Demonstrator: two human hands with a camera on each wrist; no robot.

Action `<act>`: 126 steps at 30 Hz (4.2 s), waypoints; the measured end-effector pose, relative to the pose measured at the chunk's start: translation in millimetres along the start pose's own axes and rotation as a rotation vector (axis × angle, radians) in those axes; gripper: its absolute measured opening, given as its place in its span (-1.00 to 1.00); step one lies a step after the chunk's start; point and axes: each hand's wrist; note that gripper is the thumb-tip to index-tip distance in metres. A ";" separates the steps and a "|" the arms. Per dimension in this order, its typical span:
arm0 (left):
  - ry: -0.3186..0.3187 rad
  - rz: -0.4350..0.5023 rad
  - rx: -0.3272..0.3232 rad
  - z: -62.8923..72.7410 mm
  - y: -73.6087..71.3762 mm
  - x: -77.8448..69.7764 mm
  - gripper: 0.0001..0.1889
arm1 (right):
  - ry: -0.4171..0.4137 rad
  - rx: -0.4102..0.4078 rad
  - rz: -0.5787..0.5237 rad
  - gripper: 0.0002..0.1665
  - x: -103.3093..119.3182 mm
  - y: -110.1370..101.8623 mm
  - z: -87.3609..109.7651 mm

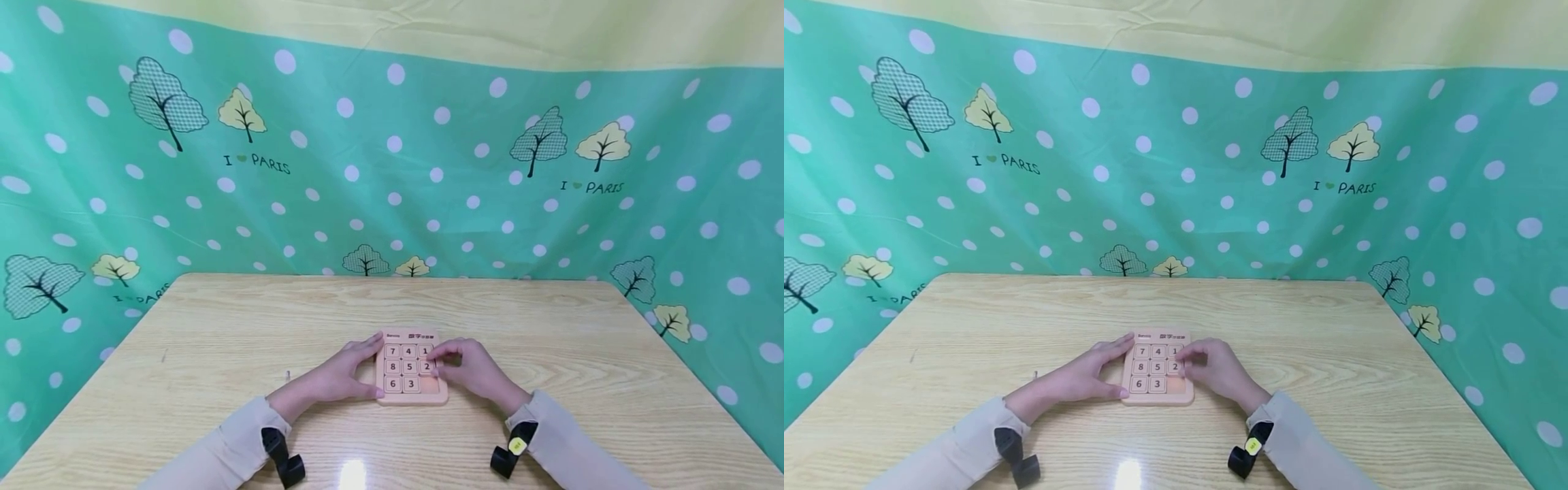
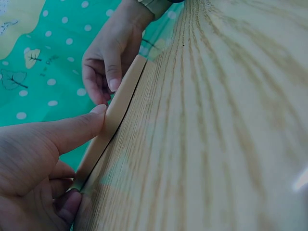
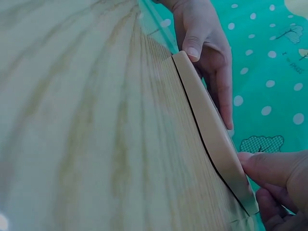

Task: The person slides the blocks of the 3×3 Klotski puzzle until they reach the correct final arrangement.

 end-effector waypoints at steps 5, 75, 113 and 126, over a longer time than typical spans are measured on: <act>-0.002 0.008 0.002 0.5 0.1 -0.6 -0.04 | -0.005 -0.010 -0.025 -0.73 3.2 3.0 1.5; 0.003 -0.007 0.001 -0.5 0.2 1.7 -0.03 | 0.014 -0.155 -0.029 -0.73 20.9 36.3 21.2; 0.012 -0.008 0.010 1.4 -1.4 2.1 -0.03 | -0.107 -0.052 0.002 -0.73 52.1 66.4 -11.7; 0.011 -0.005 0.011 1.5 -1.2 1.3 -0.04 | -0.106 -0.060 0.025 -0.77 49.5 67.0 -10.4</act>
Point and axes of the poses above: each hand's wrist, its own z-axis away from the middle knuckle, its own y-axis out of the palm, x = y × z, and after that the axes turned 11 degrees about x, right-handed
